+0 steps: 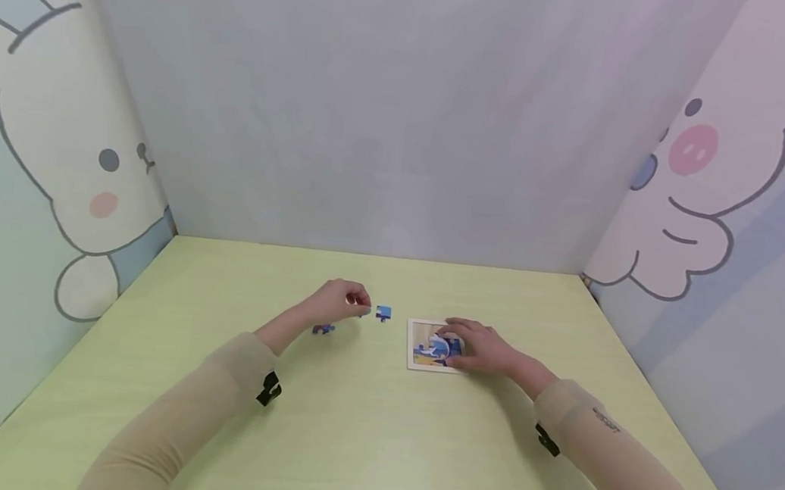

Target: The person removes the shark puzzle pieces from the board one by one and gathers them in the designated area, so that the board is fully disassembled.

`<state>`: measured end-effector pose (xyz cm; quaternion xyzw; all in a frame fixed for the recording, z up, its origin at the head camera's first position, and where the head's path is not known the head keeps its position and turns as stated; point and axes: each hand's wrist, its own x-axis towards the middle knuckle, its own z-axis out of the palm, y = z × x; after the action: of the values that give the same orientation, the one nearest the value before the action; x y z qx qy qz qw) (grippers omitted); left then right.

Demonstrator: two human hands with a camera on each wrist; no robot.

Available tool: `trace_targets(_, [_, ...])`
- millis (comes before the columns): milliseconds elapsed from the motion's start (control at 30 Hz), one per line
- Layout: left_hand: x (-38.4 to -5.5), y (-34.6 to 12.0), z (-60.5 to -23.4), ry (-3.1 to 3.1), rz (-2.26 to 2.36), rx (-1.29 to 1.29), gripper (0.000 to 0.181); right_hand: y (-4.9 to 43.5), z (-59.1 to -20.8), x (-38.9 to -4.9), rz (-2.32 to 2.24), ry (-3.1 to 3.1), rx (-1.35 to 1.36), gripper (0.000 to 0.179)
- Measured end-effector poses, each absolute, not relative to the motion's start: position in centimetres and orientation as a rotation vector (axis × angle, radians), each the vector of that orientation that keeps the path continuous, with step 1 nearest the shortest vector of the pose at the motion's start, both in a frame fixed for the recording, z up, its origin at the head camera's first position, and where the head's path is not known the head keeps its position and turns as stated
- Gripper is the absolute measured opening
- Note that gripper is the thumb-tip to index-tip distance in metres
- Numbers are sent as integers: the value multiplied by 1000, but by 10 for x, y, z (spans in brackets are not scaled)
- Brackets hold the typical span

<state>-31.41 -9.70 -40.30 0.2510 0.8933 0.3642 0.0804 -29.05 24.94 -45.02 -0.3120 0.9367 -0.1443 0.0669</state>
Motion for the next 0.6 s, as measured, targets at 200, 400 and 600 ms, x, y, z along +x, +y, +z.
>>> trace_targets(200, [-310, -76, -398, 2687, 1091, 802, 6, 248, -450, -293, -468, 2806, -874, 62])
trace_targets(400, [-308, -55, -397, 2680, 1098, 813, 7, 248, -451, -292, -485, 2800, -844, 69])
trace_targets(600, [-309, -34, -406, 2694, 1041, 854, 10, 248, -449, -290, -492, 2809, -820, 66])
